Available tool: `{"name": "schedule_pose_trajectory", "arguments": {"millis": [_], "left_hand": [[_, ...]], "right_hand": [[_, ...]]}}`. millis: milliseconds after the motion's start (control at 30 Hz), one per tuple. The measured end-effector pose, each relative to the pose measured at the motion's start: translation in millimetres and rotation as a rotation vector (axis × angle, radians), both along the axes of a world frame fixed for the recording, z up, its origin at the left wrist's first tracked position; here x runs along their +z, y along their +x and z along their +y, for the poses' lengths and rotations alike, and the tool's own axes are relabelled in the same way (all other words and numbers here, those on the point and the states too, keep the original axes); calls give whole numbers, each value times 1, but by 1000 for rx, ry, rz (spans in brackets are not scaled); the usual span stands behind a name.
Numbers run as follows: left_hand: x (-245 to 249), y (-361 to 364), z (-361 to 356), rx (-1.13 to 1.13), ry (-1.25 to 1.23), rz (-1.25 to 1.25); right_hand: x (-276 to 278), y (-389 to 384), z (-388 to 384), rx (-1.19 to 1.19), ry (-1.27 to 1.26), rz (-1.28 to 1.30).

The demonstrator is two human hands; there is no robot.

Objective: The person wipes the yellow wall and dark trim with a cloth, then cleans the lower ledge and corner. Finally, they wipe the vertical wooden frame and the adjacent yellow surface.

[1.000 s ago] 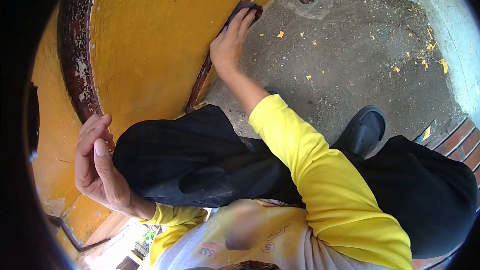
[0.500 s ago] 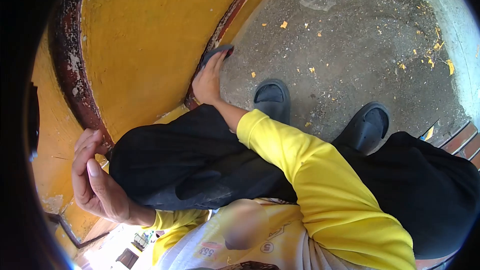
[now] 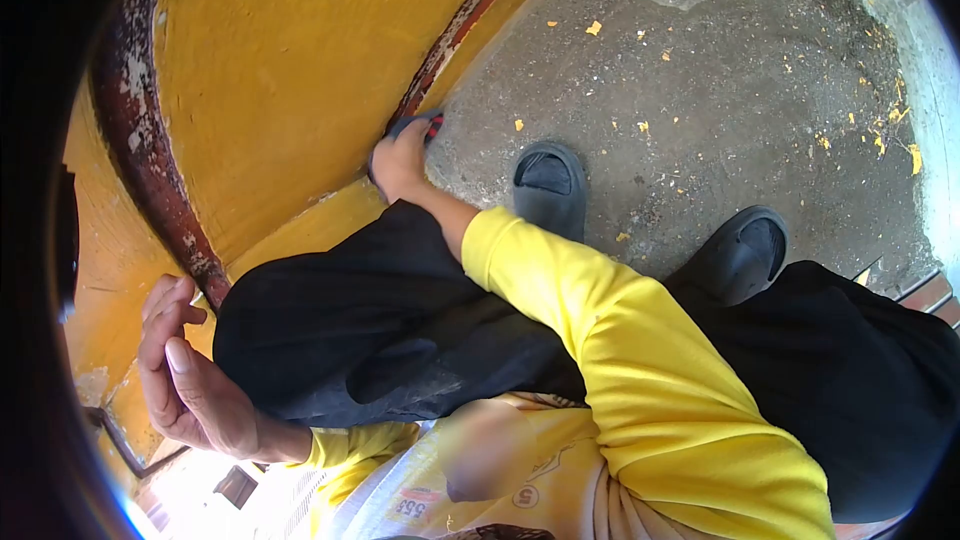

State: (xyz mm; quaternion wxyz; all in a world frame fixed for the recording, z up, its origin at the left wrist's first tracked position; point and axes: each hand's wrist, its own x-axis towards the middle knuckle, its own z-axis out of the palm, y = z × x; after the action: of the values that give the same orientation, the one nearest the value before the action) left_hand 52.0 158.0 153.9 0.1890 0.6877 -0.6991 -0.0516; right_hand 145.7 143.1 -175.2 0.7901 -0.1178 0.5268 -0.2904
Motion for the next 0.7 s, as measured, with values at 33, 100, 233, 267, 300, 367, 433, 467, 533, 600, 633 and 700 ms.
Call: {"name": "schedule_pose_trajectory", "arguments": {"millis": [33,100,233,267,300,367,433,467,533,600,633,700], "left_hand": [[0,0,0,-17,-6,3],[0,-1,-1,-31,-18,19],[-1,0,3,-34,-45,20],[1,2,4,-42,-30,11],[3,5,4,-52,-17,4],[5,7,4,-62,-14,4],[5,6,6,-56,-17,14],[6,5,5,-57,-12,11],[6,4,5,-58,-6,10],[5,4,5,-51,-11,12],[5,4,5,-46,-11,11],[6,3,5,-44,-1,3]], "right_hand": [[10,-17,-14,-104,28,-19],[1,-24,-37,-244,-72,155],[9,-87,-99,-417,-281,165],[10,-89,-102,-385,-271,195],[10,-88,-103,-355,-263,226],[8,-78,-91,-331,-360,366],[8,-63,-72,-291,-409,429],[11,-54,-61,-267,-409,424],[14,-36,-36,-188,-397,359],[4,-10,-6,-59,-382,276],[-1,1,8,17,-375,248],[4,5,25,40,-253,26]]}}
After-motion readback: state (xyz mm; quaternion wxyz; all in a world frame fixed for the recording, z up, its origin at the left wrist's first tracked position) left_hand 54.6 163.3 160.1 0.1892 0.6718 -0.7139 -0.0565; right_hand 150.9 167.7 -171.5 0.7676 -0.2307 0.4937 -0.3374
